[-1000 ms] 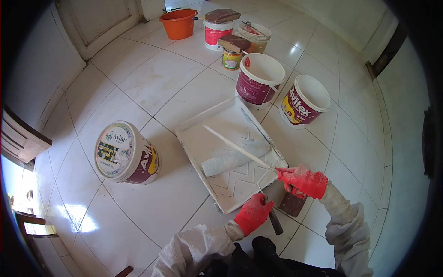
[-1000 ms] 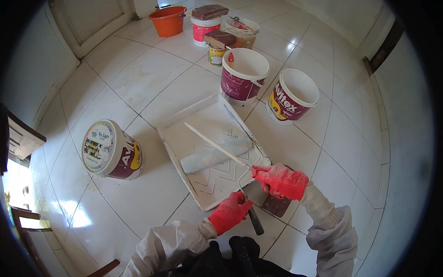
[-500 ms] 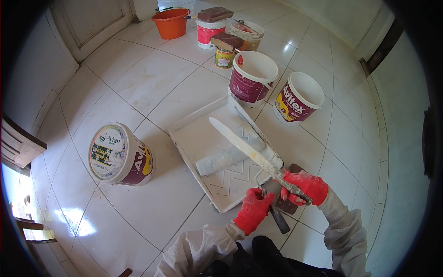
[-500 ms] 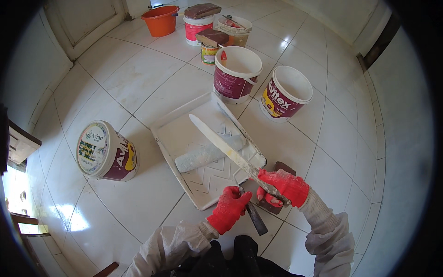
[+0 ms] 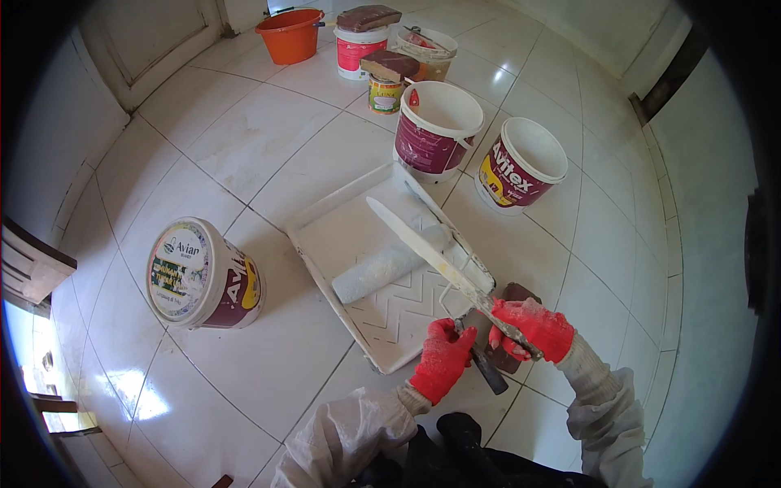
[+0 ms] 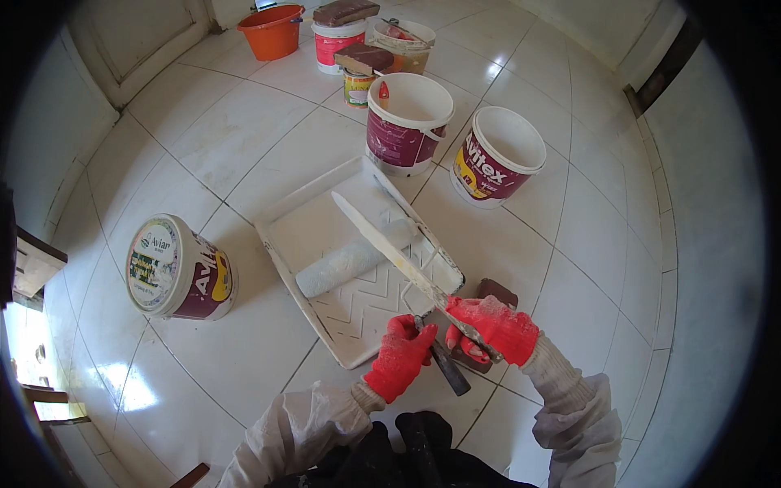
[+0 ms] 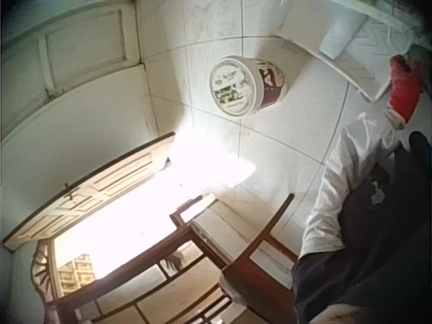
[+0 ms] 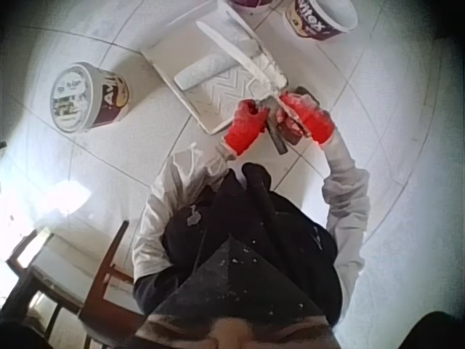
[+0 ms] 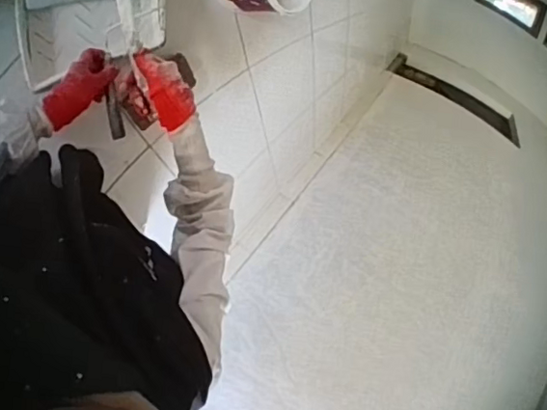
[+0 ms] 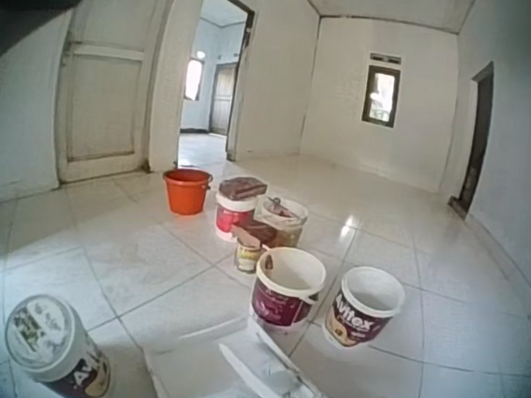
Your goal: The person stirs paint in a small bucket using a wooden stick, pours a small amount into a paint tray containing a roller, and then uses a small brush to stir or distribute paint within the tray.
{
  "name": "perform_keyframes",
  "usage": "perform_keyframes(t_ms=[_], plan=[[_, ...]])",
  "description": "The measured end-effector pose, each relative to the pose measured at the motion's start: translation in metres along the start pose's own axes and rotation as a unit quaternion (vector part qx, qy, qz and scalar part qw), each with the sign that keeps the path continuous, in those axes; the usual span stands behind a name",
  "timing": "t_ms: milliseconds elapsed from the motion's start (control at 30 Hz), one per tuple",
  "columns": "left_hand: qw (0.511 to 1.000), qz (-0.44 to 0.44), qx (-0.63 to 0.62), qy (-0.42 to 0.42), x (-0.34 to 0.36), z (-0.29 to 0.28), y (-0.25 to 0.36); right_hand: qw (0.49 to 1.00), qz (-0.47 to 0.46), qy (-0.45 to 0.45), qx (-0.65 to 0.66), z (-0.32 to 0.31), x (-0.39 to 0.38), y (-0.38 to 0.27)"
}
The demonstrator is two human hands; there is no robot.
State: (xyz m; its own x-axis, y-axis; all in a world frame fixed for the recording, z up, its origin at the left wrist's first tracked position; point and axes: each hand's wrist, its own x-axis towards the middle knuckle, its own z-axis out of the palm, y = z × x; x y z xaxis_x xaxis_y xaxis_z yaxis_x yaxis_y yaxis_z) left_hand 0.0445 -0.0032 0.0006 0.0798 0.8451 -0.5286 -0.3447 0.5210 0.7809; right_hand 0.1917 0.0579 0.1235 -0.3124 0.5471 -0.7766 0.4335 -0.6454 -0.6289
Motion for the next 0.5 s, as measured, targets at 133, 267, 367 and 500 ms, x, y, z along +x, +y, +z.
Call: perform_keyframes(t_ms=[133, 267, 367, 500], plan=[[0.965, 0.069, 0.248, -0.055, -0.004, -0.026, -0.003, 0.997, -0.072, 0.024, 0.017, 0.017, 0.008, 0.002], [0.988, -0.054, 0.114, -0.091, -0.03, -0.02, 0.074, 0.987, -0.071, 0.147, 0.015, 0.048, 0.015, 0.015], [0.986, -0.077, 0.071, -0.128, -0.032, -0.017, 0.086, 0.983, -0.064, 0.163, -0.047, 0.065, 0.009, 0.009], [0.993, -0.089, 0.072, -0.031, -0.027, -0.024, 0.071, 0.991, -0.049, 0.102, -0.067, 0.07, 0.007, 0.015]])
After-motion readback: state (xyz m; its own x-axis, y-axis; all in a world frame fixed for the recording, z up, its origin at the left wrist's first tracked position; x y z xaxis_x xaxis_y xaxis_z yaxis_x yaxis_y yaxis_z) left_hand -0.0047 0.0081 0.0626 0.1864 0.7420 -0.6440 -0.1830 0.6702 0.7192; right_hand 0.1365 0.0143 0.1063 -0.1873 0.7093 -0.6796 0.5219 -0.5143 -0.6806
